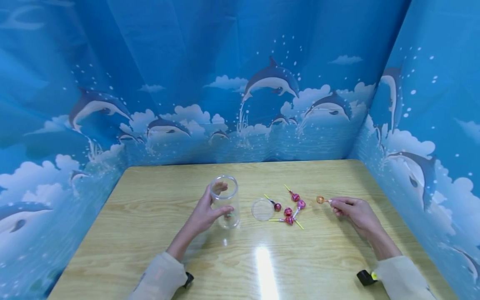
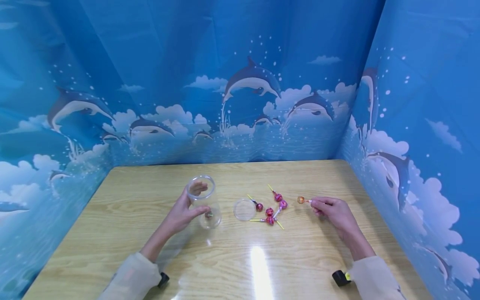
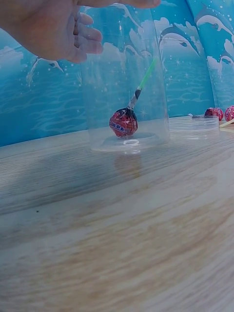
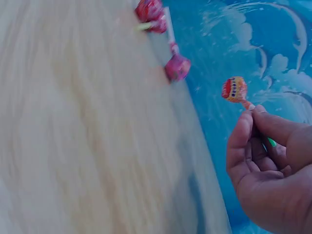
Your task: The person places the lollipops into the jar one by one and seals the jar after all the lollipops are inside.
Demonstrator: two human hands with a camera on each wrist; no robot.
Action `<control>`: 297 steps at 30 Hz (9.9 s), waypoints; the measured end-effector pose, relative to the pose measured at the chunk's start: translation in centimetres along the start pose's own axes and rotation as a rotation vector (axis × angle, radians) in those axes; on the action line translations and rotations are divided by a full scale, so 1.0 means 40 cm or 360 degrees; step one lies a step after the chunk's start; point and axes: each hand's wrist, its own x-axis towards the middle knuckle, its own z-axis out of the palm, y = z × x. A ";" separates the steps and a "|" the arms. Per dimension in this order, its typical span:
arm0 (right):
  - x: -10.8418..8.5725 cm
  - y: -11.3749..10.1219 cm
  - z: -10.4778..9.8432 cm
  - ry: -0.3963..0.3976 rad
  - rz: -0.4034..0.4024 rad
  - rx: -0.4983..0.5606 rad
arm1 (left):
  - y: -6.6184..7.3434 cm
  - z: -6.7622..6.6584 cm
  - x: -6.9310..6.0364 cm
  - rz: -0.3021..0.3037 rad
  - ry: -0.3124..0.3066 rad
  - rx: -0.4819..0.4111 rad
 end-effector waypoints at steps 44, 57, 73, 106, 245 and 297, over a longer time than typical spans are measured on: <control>0.026 -0.178 0.333 -0.0357 -0.0068 0.0501 | 0.001 -0.001 0.001 -0.0006 -0.0009 -0.0010; 0.036 -0.218 0.433 -0.0457 -0.0140 0.0520 | -0.001 -0.001 0.000 -0.0037 -0.0003 -0.0006; 0.061 -0.252 0.523 -0.0509 -0.0107 0.0409 | -0.001 -0.003 0.001 -0.0025 -0.0012 -0.0025; 0.100 -0.281 0.630 -0.0518 -0.0668 -0.0583 | -0.006 -0.002 0.001 -0.0019 -0.0019 -0.0034; -0.047 0.053 0.256 0.0041 -0.0158 -0.1244 | -0.003 0.002 0.001 -0.0094 -0.0008 -0.0028; -0.114 -0.023 0.130 0.0167 0.0149 -0.0307 | -0.004 -0.001 0.002 -0.0096 -0.0026 -0.0008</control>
